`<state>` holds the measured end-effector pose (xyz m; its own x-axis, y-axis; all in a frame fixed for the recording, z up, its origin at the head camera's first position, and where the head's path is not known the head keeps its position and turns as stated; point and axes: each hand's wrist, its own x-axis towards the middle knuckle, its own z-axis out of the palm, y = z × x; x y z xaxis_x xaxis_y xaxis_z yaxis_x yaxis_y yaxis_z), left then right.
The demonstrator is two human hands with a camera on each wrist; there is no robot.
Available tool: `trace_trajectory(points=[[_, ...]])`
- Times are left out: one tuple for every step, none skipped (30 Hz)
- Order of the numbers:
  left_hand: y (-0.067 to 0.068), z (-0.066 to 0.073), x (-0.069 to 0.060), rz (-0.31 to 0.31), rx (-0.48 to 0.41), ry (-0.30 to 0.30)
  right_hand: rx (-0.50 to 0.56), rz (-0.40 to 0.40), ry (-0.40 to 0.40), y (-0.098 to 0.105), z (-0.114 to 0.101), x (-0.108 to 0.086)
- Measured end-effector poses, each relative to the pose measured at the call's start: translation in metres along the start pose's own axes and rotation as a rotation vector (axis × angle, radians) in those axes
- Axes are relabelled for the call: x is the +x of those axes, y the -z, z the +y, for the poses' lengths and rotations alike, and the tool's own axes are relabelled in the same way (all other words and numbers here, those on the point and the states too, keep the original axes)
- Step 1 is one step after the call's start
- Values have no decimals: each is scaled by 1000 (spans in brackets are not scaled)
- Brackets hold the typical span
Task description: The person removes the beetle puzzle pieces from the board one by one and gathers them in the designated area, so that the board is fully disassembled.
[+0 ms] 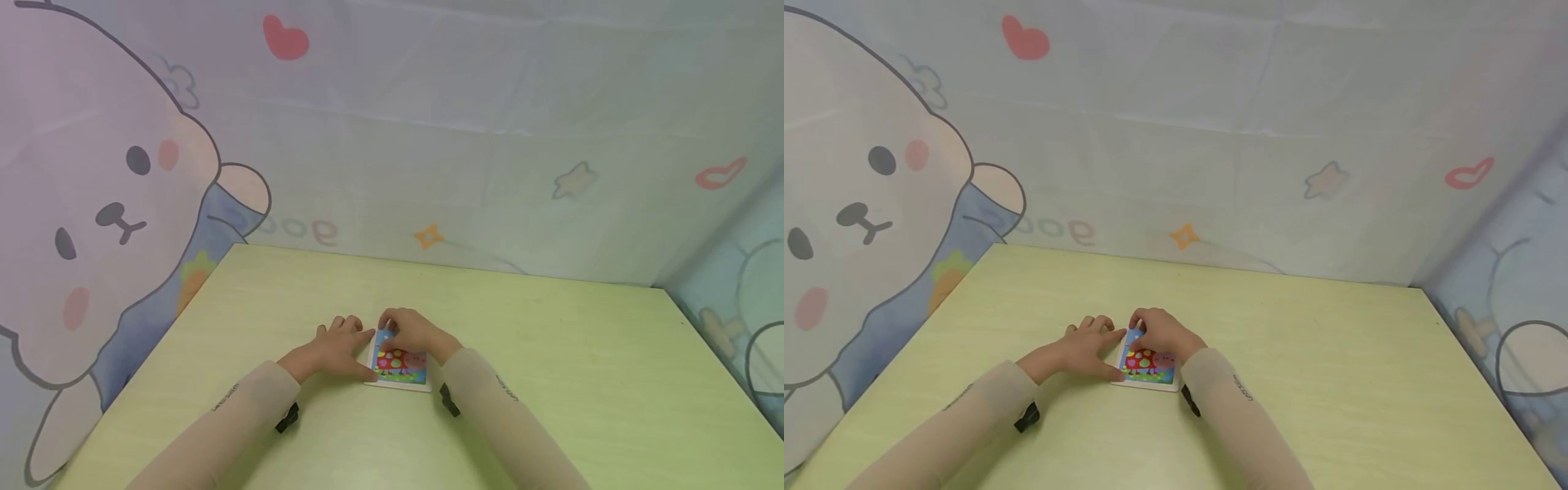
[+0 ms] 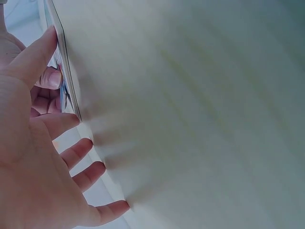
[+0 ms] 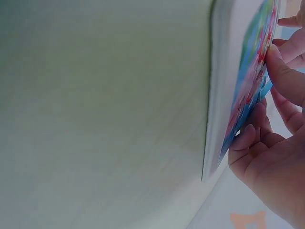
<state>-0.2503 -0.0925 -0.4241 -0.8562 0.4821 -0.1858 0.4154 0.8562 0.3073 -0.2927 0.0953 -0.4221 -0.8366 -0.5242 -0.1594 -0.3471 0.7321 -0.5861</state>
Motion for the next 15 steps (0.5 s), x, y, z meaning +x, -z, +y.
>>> trace_trajectory(points=[[0,0,0,0,0,0,1,2,2,0,0,0],[0,0,0,0,-1,0,2,5,5,1,0,-1],[0,0,0,0,0,0,0,8,9,1,0,-1],[1,0,0,-1,4,1,-4,12,14,1,0,-1],[1,0,0,-2,4,2,-8,14,20,1,-1,-1],[1,0,0,-2,4,3,-11,16,21,1,-1,-1],[0,0,0,-1,4,3,-14,19,21,1,-1,-1],[0,-1,0,0,6,2,-17,23,21,1,-2,-2],[0,-1,1,0,9,1,-19,24,18,1,-2,-2],[0,-2,1,0,10,0,-20,26,12,1,-2,-2],[-1,-2,1,-1,8,0,-19,27,6,1,-3,-2],[-1,-2,1,0,9,-2,-16,28,0,1,-3,-2],[-1,-2,1,0,9,-3,-11,29,-2,1,-2,-2],[-1,-2,1,-1,7,-4,0,29,-6,1,-1,-2],[-1,-2,1,-3,7,-4,18,30,-9,1,1,-2]])
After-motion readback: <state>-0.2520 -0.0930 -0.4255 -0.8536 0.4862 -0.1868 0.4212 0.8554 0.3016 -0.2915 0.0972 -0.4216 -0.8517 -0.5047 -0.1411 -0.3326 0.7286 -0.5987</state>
